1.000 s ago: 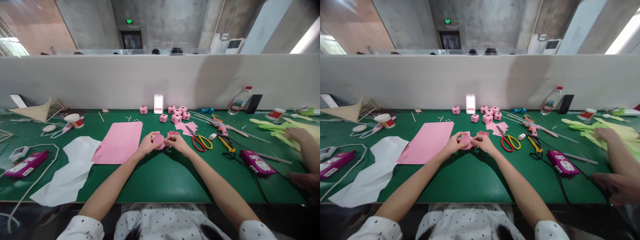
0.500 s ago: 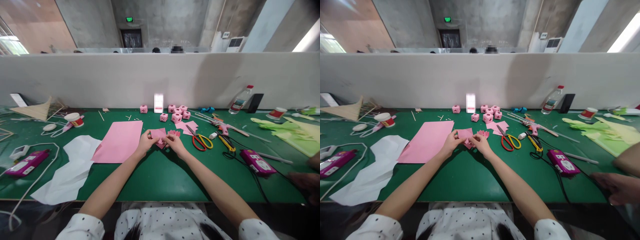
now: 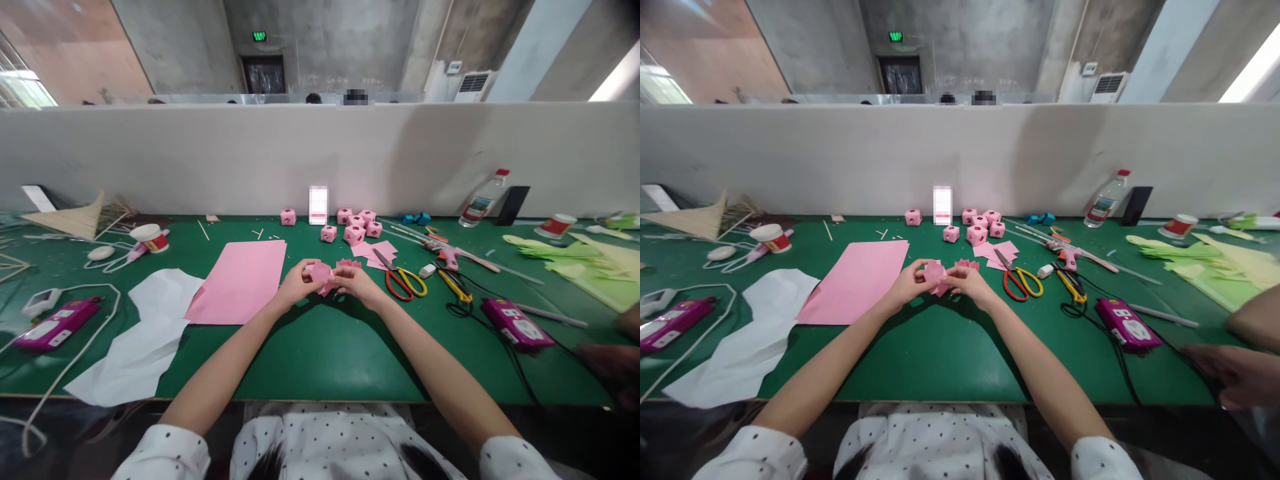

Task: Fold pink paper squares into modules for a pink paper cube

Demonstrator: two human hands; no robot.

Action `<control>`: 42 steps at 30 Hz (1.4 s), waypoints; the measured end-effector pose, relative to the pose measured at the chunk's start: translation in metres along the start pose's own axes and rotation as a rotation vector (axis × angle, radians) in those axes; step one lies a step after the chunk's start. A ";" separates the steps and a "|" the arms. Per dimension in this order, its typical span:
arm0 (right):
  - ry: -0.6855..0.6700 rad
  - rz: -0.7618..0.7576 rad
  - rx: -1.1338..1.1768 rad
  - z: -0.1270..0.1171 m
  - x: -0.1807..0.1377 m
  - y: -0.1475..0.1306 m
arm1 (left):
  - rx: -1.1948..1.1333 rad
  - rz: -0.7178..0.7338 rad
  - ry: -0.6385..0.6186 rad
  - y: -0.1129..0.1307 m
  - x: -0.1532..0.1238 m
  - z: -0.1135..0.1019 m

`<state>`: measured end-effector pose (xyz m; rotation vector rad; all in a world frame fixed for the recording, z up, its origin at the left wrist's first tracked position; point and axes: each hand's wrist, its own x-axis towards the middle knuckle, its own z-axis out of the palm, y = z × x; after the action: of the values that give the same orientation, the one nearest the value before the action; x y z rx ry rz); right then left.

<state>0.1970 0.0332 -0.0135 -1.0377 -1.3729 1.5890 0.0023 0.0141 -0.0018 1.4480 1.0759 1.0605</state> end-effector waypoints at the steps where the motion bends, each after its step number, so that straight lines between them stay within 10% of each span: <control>1: -0.029 0.019 -0.014 0.000 0.000 0.000 | 0.000 0.008 -0.015 0.001 0.000 0.000; 25: 0.055 -0.074 0.175 0.008 0.002 -0.003 | -0.127 -0.029 0.039 -0.002 0.001 0.002; 42: -0.078 -0.064 -0.178 -0.005 0.000 -0.004 | 0.039 -0.031 -0.072 0.001 -0.001 -0.004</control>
<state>0.2017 0.0351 -0.0100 -1.0333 -1.6077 1.4951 -0.0017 0.0138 -0.0007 1.4845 1.0696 0.9629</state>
